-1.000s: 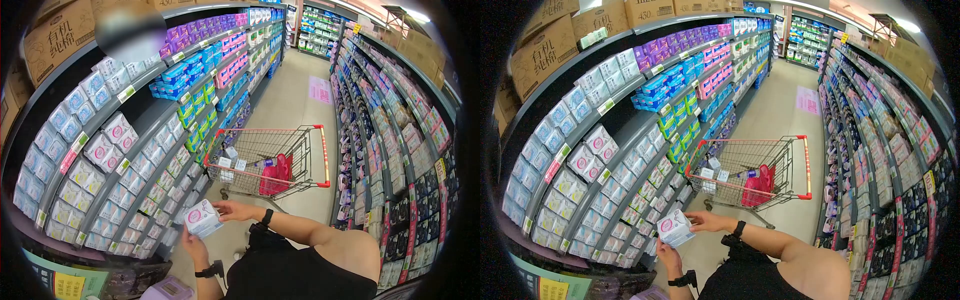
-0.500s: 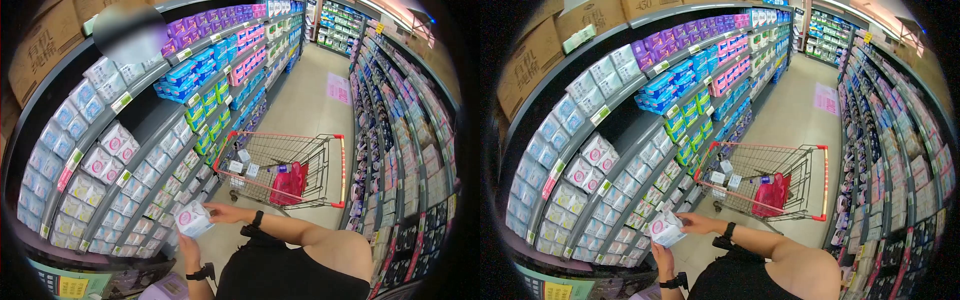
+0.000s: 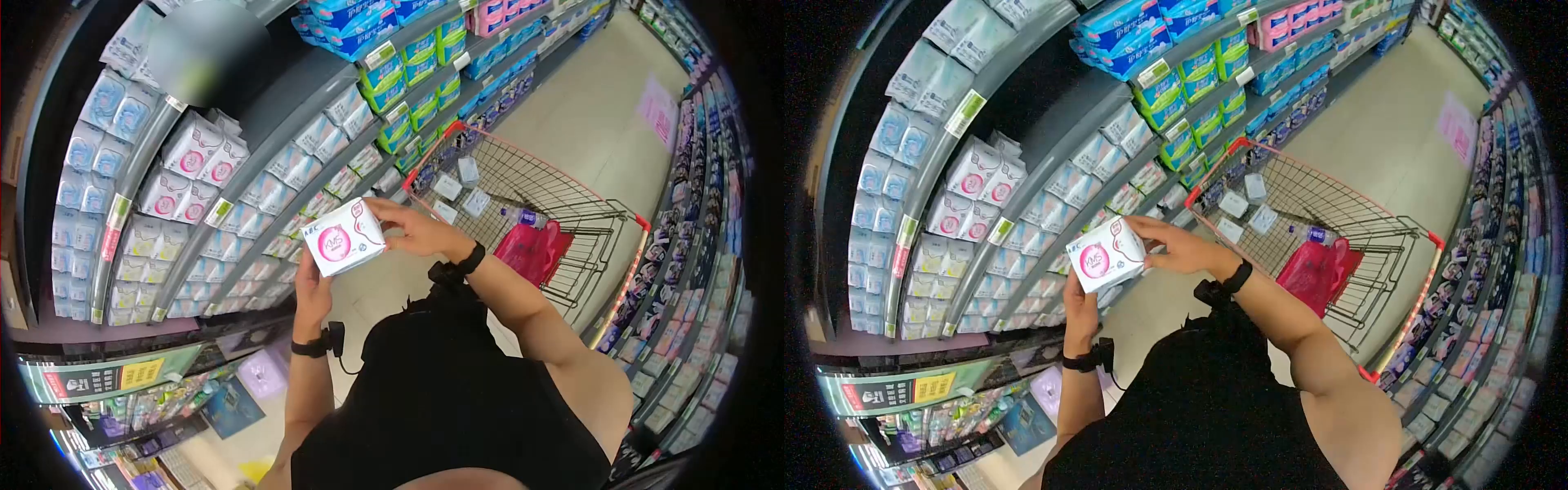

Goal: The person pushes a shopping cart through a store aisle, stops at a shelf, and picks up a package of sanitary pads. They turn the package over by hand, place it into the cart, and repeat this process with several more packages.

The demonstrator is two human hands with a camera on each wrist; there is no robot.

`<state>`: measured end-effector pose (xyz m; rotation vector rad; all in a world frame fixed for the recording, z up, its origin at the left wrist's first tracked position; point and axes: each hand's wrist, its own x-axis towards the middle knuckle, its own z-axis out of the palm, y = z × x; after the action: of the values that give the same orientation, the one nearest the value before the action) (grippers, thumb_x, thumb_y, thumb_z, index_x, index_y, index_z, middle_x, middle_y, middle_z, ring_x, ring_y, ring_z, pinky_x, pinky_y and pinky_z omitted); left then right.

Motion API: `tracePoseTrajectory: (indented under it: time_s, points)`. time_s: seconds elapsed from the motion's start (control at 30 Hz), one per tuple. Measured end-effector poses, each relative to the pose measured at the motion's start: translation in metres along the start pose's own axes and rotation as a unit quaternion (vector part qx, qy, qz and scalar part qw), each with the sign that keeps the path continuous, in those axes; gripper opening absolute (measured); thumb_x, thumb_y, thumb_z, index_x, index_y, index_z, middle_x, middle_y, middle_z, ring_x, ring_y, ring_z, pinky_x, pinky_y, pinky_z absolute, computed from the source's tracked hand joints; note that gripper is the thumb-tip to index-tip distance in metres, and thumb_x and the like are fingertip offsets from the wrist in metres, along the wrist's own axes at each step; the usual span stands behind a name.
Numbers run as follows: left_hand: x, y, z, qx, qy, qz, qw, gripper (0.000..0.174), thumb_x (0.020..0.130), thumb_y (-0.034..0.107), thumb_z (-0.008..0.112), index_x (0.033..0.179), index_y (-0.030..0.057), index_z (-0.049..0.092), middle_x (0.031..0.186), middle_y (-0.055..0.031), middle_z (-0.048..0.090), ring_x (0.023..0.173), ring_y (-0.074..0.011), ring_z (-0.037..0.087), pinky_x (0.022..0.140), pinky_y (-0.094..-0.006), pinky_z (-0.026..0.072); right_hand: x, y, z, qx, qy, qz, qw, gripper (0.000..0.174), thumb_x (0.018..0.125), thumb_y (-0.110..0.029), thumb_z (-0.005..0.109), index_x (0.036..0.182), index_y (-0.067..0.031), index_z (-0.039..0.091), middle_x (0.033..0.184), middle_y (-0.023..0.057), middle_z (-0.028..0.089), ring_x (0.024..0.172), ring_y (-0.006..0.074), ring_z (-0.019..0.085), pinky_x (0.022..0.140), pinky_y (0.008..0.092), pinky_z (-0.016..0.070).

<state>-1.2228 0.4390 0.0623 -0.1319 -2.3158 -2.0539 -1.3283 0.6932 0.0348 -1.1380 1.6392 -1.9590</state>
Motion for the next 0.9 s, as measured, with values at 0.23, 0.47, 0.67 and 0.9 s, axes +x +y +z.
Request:
tracePoseTrajectory:
  time_s: [0.23, 0.47, 0.67, 0.9]
  points:
    - [0.013, -0.017, -0.013, 0.015, -0.017, 0.089, 0.996, 0.066, 0.097, 0.019, 0.065, 0.15, -0.0048, 0.035, 0.148, -0.0134, 0.043, 0.135, -0.02, 0.044, 0.113, -0.0356, 0.033, 0.012, 0.015, -0.011, -0.044, 0.039, 0.006, 0.998, 0.082, 0.086, -0.036, 0.079, 0.151, -0.007, 0.04, 0.143, 0.0139, 0.048, 0.123, 0.0244, 0.054, 0.098, 0.0379, 0.0482]
    - [0.024, -0.044, -0.051, -0.027, 0.046, -0.002, 0.999, 0.008, 0.1, 0.003, 0.052, 0.108, 0.0042, 0.054, 0.095, -0.0013, 0.063, 0.088, -0.0088, 0.058, 0.081, -0.0236, 0.046, 0.04, -0.006, 0.025, 0.079, 0.093, 0.094, 0.988, 0.098, 0.081, -0.045, 0.081, 0.156, -0.0105, 0.028, 0.094, 0.0046, 0.065, 0.084, 0.0117, 0.061, 0.076, 0.0265, 0.0467]
    - [0.011, -0.03, -0.058, -0.132, 0.084, -0.044, 0.987, 0.026, 0.102, 0.003, 0.05, 0.127, 0.0055, 0.049, 0.101, -0.0073, 0.07, 0.092, -0.0122, 0.067, 0.078, -0.0244, 0.0514, 0.05, 0.009, 0.045, 0.057, 0.03, 0.119, 0.991, 0.083, 0.087, -0.042, 0.076, 0.152, -0.0063, 0.038, 0.114, 0.0084, 0.068, 0.096, 0.0119, 0.063, 0.083, 0.03, 0.051]
    - [-0.001, -0.052, -0.073, -0.207, 0.01, -0.046, 0.977, 0.046, 0.095, 0.006, 0.063, 0.139, 0.009, 0.05, 0.123, -0.0052, 0.062, 0.11, -0.0138, 0.06, 0.092, -0.0285, 0.0513, 0.041, 0.029, 0.083, 0.127, 0.037, 0.106, 0.985, 0.077, 0.09, -0.035, 0.074, 0.153, -0.0093, 0.037, 0.12, 0.0049, 0.063, 0.097, 0.0117, 0.061, 0.076, 0.0286, 0.0547]
